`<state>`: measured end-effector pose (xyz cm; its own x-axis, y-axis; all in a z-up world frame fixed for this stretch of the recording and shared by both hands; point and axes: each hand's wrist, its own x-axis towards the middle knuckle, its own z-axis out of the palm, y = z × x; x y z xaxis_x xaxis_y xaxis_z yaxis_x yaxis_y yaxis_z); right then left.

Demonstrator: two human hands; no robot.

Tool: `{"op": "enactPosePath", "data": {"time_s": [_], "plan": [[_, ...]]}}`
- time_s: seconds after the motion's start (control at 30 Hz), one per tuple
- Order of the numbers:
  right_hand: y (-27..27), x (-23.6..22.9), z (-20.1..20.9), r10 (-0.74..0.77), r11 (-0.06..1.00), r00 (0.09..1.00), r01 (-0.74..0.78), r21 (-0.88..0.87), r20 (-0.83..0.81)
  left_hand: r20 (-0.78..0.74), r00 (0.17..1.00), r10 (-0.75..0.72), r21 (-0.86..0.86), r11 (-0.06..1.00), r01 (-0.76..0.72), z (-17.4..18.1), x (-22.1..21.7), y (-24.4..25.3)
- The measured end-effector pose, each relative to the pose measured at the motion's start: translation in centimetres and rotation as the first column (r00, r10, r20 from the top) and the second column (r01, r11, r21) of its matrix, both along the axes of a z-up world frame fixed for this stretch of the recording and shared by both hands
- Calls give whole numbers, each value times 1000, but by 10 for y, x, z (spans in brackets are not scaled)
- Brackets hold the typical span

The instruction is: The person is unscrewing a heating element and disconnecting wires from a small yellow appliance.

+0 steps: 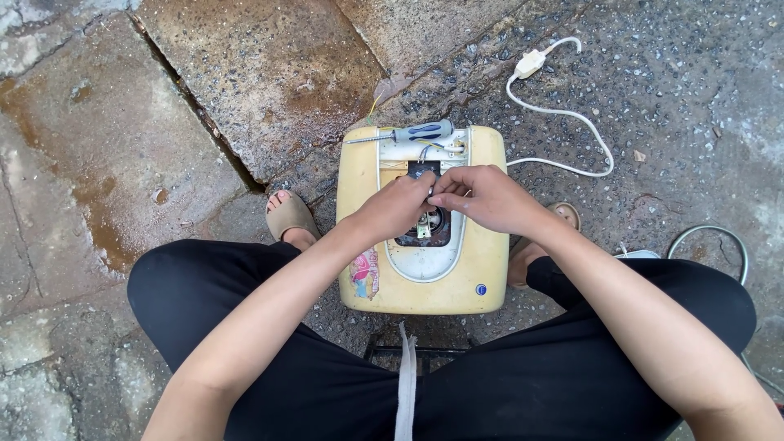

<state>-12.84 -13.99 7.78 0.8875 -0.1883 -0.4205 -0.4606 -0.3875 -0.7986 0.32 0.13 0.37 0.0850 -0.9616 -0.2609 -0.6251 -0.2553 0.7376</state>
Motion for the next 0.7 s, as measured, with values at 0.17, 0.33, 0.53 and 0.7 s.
{"op": "enactPosePath", "data": {"time_s": [0.17,0.33,0.53,0.7], "plan": [[-1,0,-2,5,1000,1000,-5,-4,-3,-11,1000,7,-18,1000,-8,-6,0,-1],[3,0,1,-13,1000,1000,13,-19,-2,12,1000,0,-25,1000,0,2,-6,2],[-3,-3,-8,-36,999,999,36,-4,17,53,998,-13,-34,999,15,-8,-9,-4],[-4,-3,-32,-60,997,998,60,52,11,61,998,-23,19,1000,22,-13,-11,-4]]}}
